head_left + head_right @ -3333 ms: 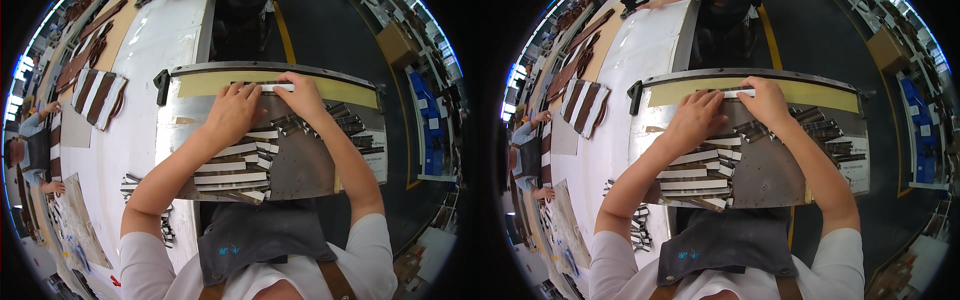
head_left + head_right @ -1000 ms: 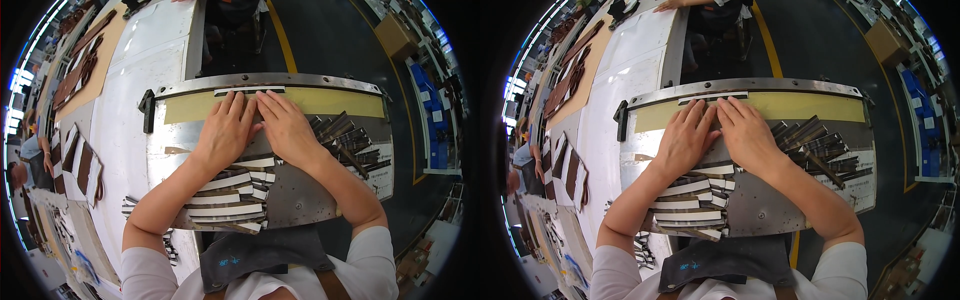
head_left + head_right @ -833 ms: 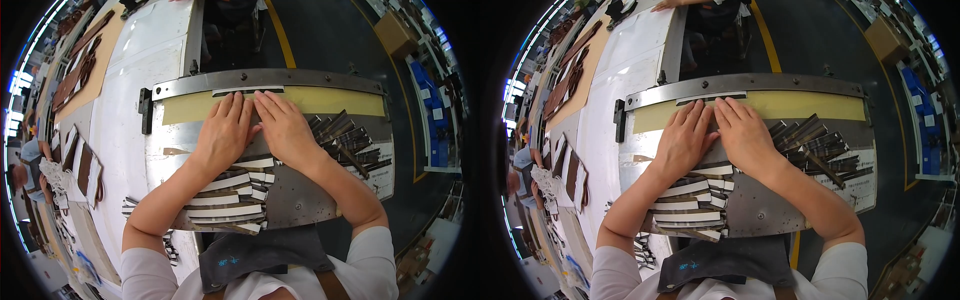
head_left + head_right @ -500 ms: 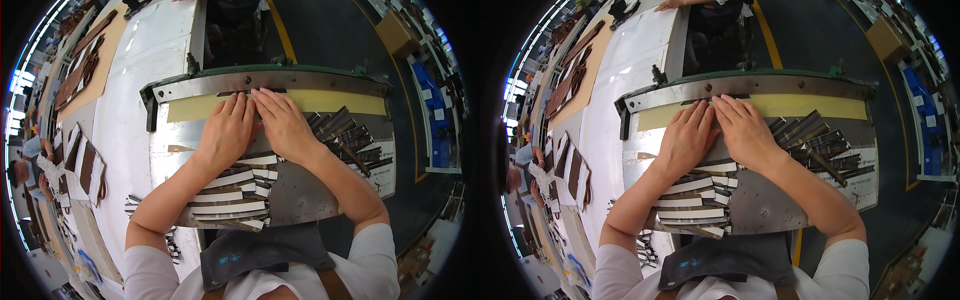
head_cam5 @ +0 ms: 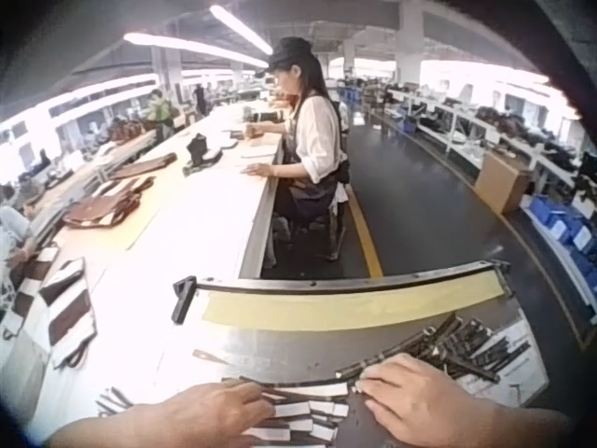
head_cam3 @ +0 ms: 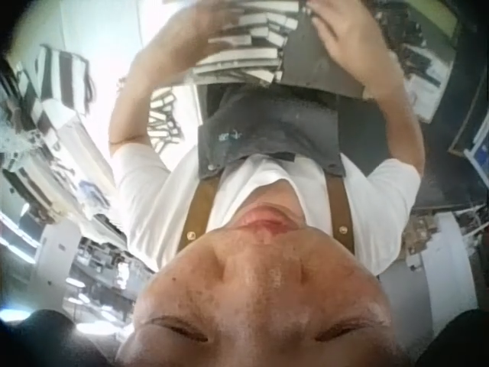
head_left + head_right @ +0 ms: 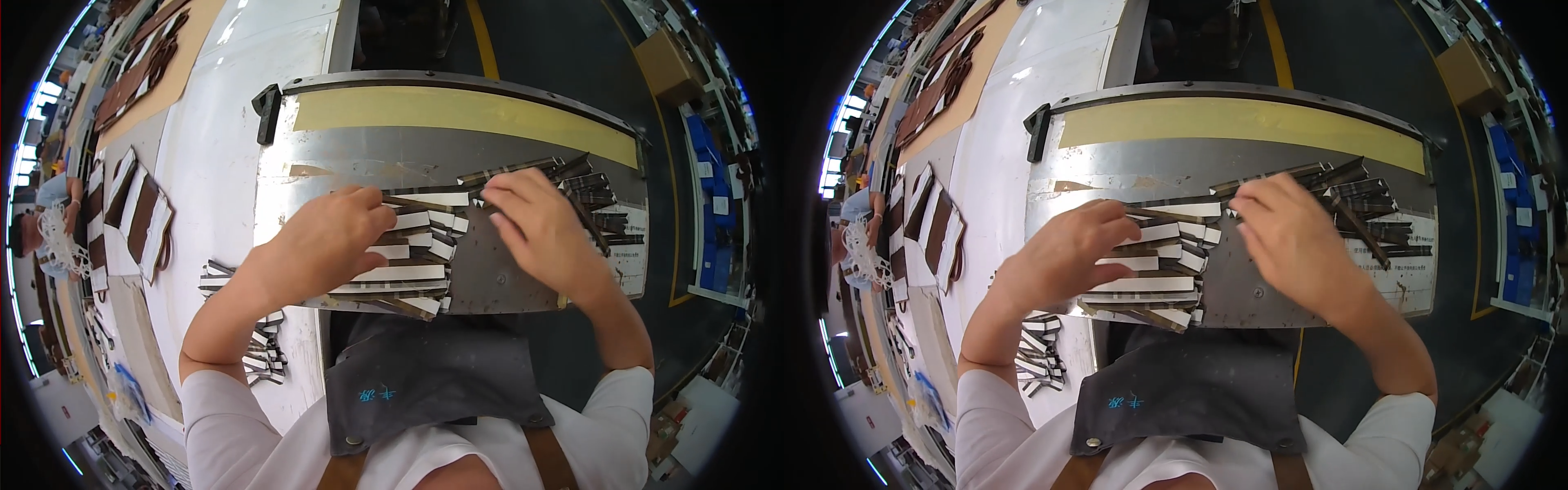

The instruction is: Applying adhesive strips and aligning striped leather components for assembly.

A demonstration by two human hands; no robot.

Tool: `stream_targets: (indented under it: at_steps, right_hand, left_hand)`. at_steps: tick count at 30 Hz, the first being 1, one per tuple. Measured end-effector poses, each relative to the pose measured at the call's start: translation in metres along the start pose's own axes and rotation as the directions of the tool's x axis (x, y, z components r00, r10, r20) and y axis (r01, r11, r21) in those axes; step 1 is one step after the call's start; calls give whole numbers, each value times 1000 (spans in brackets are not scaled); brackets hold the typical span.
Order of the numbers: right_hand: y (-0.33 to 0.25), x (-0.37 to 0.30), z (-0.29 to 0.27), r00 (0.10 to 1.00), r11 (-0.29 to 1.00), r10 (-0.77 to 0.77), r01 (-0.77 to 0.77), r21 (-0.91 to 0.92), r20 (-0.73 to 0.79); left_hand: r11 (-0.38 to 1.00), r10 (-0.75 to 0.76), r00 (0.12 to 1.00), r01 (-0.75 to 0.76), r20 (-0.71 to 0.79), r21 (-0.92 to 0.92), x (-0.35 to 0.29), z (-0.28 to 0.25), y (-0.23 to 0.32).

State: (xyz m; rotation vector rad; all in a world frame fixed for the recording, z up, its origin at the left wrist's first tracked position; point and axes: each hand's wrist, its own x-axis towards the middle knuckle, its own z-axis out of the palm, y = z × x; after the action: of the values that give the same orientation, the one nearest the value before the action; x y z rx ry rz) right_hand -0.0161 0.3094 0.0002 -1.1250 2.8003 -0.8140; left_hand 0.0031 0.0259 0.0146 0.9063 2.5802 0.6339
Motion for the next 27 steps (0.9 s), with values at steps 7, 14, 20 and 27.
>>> stream_targets:
  at_steps: [7, 14, 20, 27]
  right_hand:
    - [-40, -3, 52, 988, 918, -69, 8, 396, 140]
    - [-49, -2, 57, 991, 948, -83, 48, 314, 101]
    - [-48, -1, 60, 995, 944, -52, 23, 329, 80]
    - [-45, -3, 64, 999, 943, -35, 26, 331, 21]
  left_hand:
    - [999, -18, 991, 12, -129, -50, -23, 36, 18]
    - [997, -12, 992, 2, -124, -78, -29, 41, 16]
    - [995, 15, 956, -44, -293, -92, -28, 47, 15]
    - [989, 136, 919, -147, -371, -1, -19, 63, 13]
